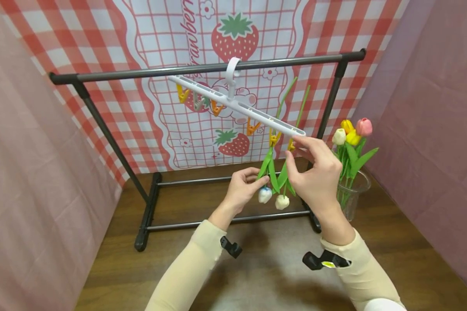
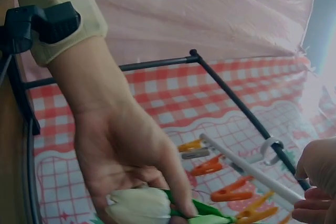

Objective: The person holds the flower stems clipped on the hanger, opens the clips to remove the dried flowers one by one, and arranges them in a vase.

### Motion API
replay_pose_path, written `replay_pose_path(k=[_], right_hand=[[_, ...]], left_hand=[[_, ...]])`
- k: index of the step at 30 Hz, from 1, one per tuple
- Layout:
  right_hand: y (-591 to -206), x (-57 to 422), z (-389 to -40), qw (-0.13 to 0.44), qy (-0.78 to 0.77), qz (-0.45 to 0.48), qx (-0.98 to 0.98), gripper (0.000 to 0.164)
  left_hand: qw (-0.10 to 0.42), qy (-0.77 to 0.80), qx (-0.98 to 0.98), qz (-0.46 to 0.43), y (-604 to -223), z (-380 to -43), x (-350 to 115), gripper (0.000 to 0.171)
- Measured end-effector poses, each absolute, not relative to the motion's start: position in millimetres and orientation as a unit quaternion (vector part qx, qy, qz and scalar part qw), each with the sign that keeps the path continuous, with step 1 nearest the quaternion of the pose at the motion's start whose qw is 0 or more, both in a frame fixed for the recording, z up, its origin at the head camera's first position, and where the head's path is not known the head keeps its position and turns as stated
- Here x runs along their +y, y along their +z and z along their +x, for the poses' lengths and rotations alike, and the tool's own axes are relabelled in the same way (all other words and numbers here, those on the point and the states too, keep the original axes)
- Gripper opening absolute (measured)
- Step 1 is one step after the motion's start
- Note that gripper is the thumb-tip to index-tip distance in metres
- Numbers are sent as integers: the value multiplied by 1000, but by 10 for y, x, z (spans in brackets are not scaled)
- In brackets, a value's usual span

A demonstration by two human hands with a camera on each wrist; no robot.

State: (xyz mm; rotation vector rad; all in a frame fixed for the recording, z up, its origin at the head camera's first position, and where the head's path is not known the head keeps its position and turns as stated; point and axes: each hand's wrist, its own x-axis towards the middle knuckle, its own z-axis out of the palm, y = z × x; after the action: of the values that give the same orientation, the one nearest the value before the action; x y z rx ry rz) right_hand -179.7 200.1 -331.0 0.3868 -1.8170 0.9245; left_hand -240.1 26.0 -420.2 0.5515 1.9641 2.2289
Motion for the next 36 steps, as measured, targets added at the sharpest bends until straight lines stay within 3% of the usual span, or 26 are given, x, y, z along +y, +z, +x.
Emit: replay_pose_path(k=[11, 22, 26, 36], right_hand=[[-3469, 1808, -2083, 467, 343, 119, -806, 31], [-3388, 1803, -2339, 492, 314, 61, -810, 33], [-3388, 1804, -2382, 497, 329, 51, -801, 38], [-3340, 1777, -2441, 495, 354, 79, -789, 31]], left_hand=[[61, 733, 650, 192, -4209, -2381, 279, 20], [-14, 665, 697, 267, -4159, -2298, 363, 17], [-24, 658, 703, 269, -4166, -2299, 366, 17], [-42, 644, 719, 258, -4180, -2346, 312, 20]])
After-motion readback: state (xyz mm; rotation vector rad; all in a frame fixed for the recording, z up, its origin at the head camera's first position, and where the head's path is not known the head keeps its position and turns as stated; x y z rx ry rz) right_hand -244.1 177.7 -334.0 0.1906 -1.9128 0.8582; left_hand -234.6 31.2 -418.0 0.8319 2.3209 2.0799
